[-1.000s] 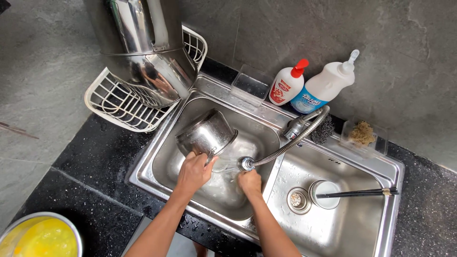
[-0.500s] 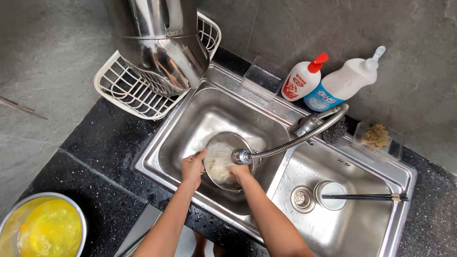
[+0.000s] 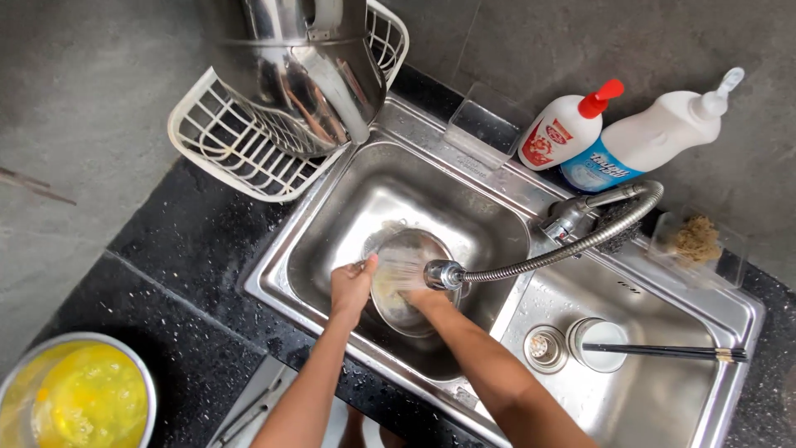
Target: Washing a metal pot and a whisk in a kitchen sink.
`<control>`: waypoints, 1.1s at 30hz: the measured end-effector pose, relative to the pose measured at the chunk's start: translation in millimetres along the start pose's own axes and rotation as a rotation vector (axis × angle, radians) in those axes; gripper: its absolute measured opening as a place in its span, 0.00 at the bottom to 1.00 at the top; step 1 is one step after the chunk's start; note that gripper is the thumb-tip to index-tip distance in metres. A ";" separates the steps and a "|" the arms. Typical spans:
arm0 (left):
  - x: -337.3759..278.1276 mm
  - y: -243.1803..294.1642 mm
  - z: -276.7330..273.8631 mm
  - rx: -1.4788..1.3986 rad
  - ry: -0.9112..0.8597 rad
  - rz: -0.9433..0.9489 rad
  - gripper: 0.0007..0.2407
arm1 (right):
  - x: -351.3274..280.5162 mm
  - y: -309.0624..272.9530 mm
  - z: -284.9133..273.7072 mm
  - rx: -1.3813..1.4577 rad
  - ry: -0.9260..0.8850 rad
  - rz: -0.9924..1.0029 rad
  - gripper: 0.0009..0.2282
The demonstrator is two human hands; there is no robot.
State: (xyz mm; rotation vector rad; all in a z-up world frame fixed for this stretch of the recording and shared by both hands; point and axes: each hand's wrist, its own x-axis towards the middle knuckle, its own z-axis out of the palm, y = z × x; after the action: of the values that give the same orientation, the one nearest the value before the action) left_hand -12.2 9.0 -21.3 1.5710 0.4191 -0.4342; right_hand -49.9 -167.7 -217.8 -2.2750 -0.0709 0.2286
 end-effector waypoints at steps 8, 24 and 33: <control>-1.5 50.6 -27.7 0.358 0.091 -0.025 0.21 | -8.6 -73.3 -18.3 -0.416 -0.324 0.127 0.14; -1.4 62.8 -29.8 0.404 0.144 -0.071 0.21 | 25.7 -156.6 -31.2 -0.413 -0.183 -0.035 0.07; 3.4 47.3 -21.7 0.437 0.135 -0.042 0.21 | -0.1 -168.0 -37.9 -0.301 -0.097 0.036 0.06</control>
State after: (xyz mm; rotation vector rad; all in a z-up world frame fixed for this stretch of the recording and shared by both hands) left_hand 15.6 28.6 18.3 2.0258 0.4831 -0.4754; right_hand -38.8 -85.8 -66.6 -2.5654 -0.1227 0.3687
